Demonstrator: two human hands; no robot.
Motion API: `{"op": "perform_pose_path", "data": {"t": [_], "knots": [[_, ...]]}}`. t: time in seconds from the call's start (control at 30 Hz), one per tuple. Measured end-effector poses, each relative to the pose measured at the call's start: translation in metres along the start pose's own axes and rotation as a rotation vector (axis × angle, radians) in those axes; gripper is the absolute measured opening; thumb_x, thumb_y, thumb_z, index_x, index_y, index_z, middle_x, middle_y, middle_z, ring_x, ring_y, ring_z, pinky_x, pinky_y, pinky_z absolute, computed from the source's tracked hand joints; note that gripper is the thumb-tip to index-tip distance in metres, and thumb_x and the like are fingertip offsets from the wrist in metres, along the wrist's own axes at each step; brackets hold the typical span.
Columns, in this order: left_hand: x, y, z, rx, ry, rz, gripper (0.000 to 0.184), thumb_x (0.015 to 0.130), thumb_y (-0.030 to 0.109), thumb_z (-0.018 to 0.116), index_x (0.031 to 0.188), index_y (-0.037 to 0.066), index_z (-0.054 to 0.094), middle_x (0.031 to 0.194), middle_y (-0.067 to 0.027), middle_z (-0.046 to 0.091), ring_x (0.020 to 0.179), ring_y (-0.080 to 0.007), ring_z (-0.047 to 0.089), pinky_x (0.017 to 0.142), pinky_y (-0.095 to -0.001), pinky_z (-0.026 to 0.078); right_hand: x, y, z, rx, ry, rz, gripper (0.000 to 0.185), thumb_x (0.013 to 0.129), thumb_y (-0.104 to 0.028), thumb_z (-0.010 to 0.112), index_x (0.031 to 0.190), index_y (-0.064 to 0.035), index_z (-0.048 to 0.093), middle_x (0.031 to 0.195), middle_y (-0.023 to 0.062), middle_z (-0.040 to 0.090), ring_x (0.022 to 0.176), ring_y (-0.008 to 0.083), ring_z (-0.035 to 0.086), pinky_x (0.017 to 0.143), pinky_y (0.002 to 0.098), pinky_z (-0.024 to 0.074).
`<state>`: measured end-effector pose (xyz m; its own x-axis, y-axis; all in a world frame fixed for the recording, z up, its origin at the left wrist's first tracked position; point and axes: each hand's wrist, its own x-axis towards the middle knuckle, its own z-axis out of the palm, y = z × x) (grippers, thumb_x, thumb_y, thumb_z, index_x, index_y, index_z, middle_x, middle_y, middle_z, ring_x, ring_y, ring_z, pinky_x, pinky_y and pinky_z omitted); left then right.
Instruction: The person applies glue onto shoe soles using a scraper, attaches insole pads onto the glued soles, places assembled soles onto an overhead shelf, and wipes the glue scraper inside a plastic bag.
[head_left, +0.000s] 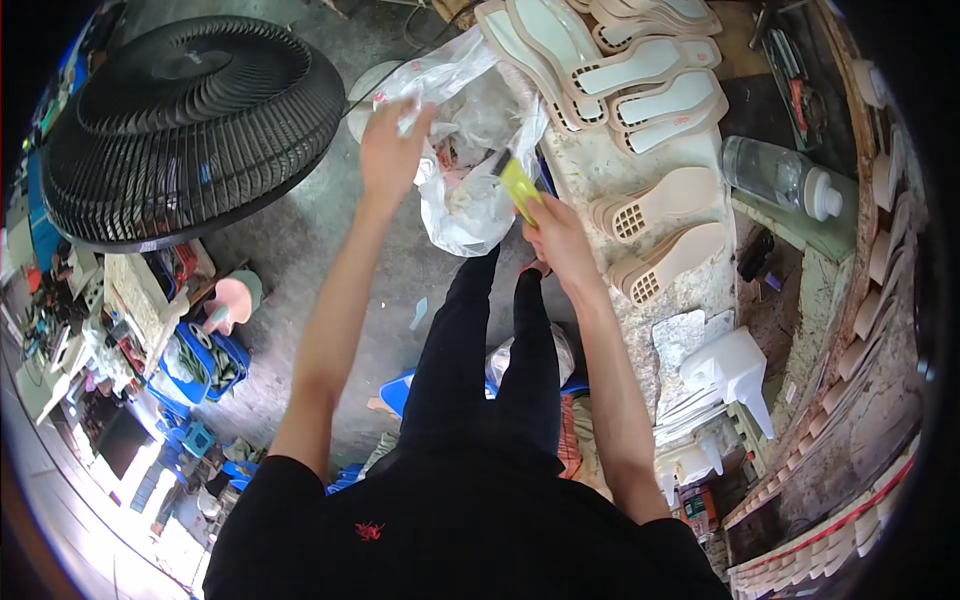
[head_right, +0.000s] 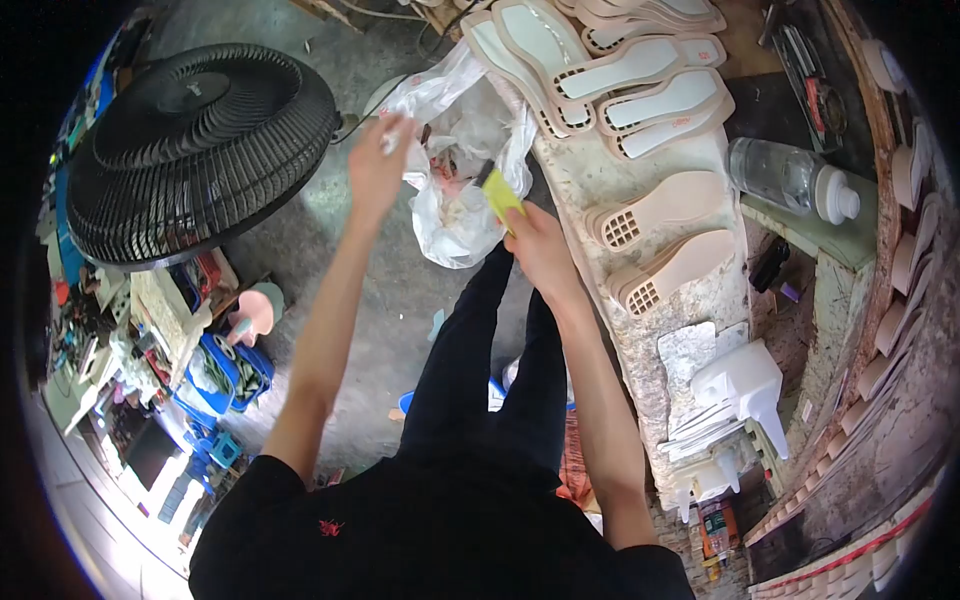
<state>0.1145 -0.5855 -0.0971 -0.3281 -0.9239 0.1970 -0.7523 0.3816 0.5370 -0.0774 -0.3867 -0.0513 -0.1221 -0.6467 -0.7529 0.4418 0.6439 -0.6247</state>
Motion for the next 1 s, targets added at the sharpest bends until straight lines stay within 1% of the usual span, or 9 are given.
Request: {"op": "perform_pose_path", "data": {"t": [0.07,0.13,0.27,0.5,0.57,0.67,0.8,0.93,1.0], "knots": [[0.024,-0.032,0.049,0.226,0.158,0.321,0.051,0.098,0.042,0.068,0.124,-0.002,0.069,0.085,-0.0207,0.074,0.083,-0.0366,0.073,0.081,-0.0492,0.057,0.035,-0.003,0.013,-0.135,-0.072,0.010,0.029,0.109,-0.028,0.052,0.108,-0.0049,0.068,0.068,-0.0063,0.050,0.052,0.0025,0.037,0.049,0.0222,0.0291],[0.022,-0.081,0.083,0.413,-0.052,0.171,0.055,0.094,0.043,0.071,0.128,0.000,0.066,0.098,-0.0269,0.073,0.101,-0.0429,0.071,0.096,-0.0522,0.054,0.090,0.015,0.023,-0.305,-0.055,-0.106,0.031,0.104,-0.027,0.053,0.098,-0.0025,0.070,0.071,0.0034,0.062,0.055,0.0123,0.052,0.052,0.0305,0.0403],[0.043,-0.103,0.068,0.118,-0.164,-0.233,0.049,0.096,0.039,0.069,0.123,-0.002,0.068,0.099,-0.0283,0.073,0.101,-0.0418,0.071,0.091,-0.0500,0.054,0.169,0.019,0.047,-0.842,0.102,-0.367,0.036,0.093,-0.020,0.049,0.095,0.0058,0.074,0.094,0.0263,0.075,0.093,0.0452,0.072,0.086,0.0544,0.0543],[0.031,-0.103,0.051,-0.341,-0.124,-0.497,0.040,0.102,0.034,0.066,0.111,-0.004,0.071,0.097,-0.0125,0.075,0.082,-0.0233,0.064,0.079,-0.0381,0.051,0.248,0.004,0.102,-0.787,0.056,-0.113,0.039,0.091,-0.022,0.053,0.105,0.0069,0.075,0.119,0.0329,0.070,0.116,0.0434,0.068,0.100,0.0490,0.0530],[0.026,-0.122,0.047,-0.719,-0.429,-0.561,0.036,0.105,0.032,0.064,0.105,-0.003,0.073,0.122,-0.0103,0.073,0.106,-0.0214,0.065,0.093,-0.0357,0.049,0.268,0.011,0.111,-0.706,-0.047,-0.127,0.041,0.093,-0.026,0.053,0.107,0.0045,0.075,0.118,0.0315,0.071,0.115,0.0430,0.069,0.100,0.0483,0.0525],[0.032,-0.152,0.049,-0.874,-0.432,-0.428,0.041,0.110,0.035,0.056,0.106,-0.003,0.071,0.154,-0.0171,0.052,0.145,-0.0225,0.043,0.118,-0.0347,0.034,0.276,0.017,0.121,-0.509,-0.154,-0.208,0.042,0.095,-0.031,0.053,0.108,0.0018,0.075,0.114,0.0288,0.073,0.109,0.0416,0.071,0.096,0.0467,0.0532],[0.023,-0.156,0.101,-1.013,-0.262,-0.736,0.059,0.108,0.048,0.056,0.143,0.000,0.051,0.136,-0.0070,0.059,0.128,-0.0148,0.050,0.108,-0.0308,0.041,0.293,0.023,0.133,-0.292,-0.215,-0.242,0.041,0.098,-0.032,0.053,0.111,0.0014,0.074,0.108,0.0247,0.075,0.103,0.0362,0.073,0.088,0.0427,0.0535],[0.022,-0.131,0.086,-0.959,-0.412,-0.678,0.060,0.104,0.047,0.065,0.140,-0.001,0.058,0.126,-0.0068,0.067,0.114,-0.0135,0.060,0.098,-0.0303,0.048,0.305,0.048,0.132,-0.278,-0.176,-0.302,0.034,0.103,-0.022,0.051,0.114,0.0039,0.071,0.089,0.0114,0.071,0.079,0.0172,0.065,0.076,0.0333,0.0505],[0.024,-0.133,0.094,-0.931,-0.394,-0.667,0.059,0.104,0.046,0.066,0.138,-0.001,0.060,0.125,-0.0071,0.068,0.112,-0.0139,0.061,0.097,-0.0307,0.048,0.276,0.018,0.138,-0.393,-0.105,-0.319,0.035,0.102,-0.021,0.051,0.111,0.0054,0.072,0.088,0.0144,0.072,0.078,0.0206,0.066,0.075,0.0356,0.0508]]}}
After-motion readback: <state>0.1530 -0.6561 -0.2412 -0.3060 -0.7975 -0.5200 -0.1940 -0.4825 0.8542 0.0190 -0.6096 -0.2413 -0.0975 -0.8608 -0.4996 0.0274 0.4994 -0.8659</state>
